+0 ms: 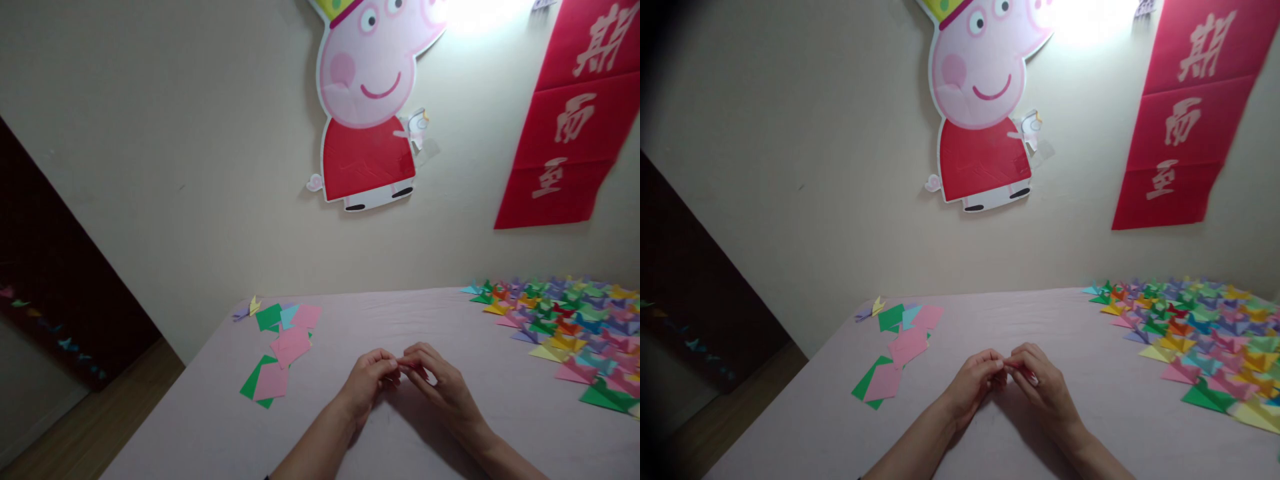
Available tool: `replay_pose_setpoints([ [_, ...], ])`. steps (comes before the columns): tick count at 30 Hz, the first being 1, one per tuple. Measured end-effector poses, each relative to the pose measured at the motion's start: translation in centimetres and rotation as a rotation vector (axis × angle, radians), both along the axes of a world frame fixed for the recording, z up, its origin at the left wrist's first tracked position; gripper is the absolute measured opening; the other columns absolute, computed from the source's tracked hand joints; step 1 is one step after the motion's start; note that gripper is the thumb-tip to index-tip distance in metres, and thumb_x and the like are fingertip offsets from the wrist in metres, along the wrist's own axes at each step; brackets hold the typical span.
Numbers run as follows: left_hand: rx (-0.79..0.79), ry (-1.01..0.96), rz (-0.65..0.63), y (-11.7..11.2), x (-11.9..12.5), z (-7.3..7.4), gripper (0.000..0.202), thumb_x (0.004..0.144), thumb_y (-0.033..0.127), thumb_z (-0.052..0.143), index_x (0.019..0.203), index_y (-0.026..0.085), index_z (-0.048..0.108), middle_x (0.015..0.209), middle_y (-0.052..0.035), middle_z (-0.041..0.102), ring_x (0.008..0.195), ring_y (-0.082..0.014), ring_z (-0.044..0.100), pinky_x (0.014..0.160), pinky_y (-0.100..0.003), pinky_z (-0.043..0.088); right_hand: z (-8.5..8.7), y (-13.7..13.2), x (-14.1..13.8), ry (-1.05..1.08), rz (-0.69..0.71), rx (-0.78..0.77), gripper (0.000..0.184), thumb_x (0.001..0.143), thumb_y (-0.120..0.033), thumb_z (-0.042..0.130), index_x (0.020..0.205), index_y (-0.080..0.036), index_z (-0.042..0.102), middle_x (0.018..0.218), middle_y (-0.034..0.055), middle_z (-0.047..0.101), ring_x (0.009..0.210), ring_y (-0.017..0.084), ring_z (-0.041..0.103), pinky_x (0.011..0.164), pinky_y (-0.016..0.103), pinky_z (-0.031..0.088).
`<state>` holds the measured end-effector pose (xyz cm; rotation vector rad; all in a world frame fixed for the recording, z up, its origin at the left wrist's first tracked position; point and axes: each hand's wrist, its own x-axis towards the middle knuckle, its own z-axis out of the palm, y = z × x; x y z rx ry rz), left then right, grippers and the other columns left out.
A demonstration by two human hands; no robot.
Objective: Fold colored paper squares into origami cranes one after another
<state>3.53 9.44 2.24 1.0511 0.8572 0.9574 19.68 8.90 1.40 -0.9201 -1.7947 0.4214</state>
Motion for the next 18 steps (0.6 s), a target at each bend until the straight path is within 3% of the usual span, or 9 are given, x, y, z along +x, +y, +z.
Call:
replay_pose_setpoints([
  [5, 0.122, 0.068, 0.073, -0.2, 0.3, -0.9, 0.022, 0.069, 0.037, 0.065, 0.078, 0.018, 0.057, 0.068, 0.0026, 0.053, 0.061, -0.0116, 0.046, 0.06, -0.025, 0.036, 0.5, -0.2, 0.0, 0.081, 0.004, -0.154, 0.029, 0.089, -0.046, 0.06, 0.073, -0.023, 0.068, 0.07, 0.0016, 0.062, 0.066, 0.018, 0.06, 0.063, 0.027, 0.049],
  [11, 0.494, 0.456, 0.253, -1.3, 0.2, -0.1, 0.003, 0.08, 0.021, 0.059, 0.08, 0.019, 0.061, 0.077, 0.001, 0.06, 0.071, -0.0142, 0.051, 0.065, -0.025, 0.038, 0.8, -0.3, -0.3, 0.148, -0.012, -0.281, 0.031, 0.085, -0.047, 0.06, 0.069, -0.021, 0.063, 0.067, 0.0003, 0.059, 0.065, 0.018, 0.056, 0.062, 0.027, 0.047],
  [18, 0.513, 0.518, 0.287, -1.5, 0.5, 0.1, 0.009, 0.082, 0.021, 0.059, 0.075, 0.019, 0.062, 0.076, 0.0, 0.062, 0.075, -0.0162, 0.055, 0.068, -0.026, 0.039, 0.9, -0.5, -0.5, 0.17, -0.007, -0.377, 0.028, 0.081, -0.046, 0.06, 0.069, -0.021, 0.061, 0.068, -0.0009, 0.056, 0.064, 0.017, 0.053, 0.061, 0.027, 0.045],
])
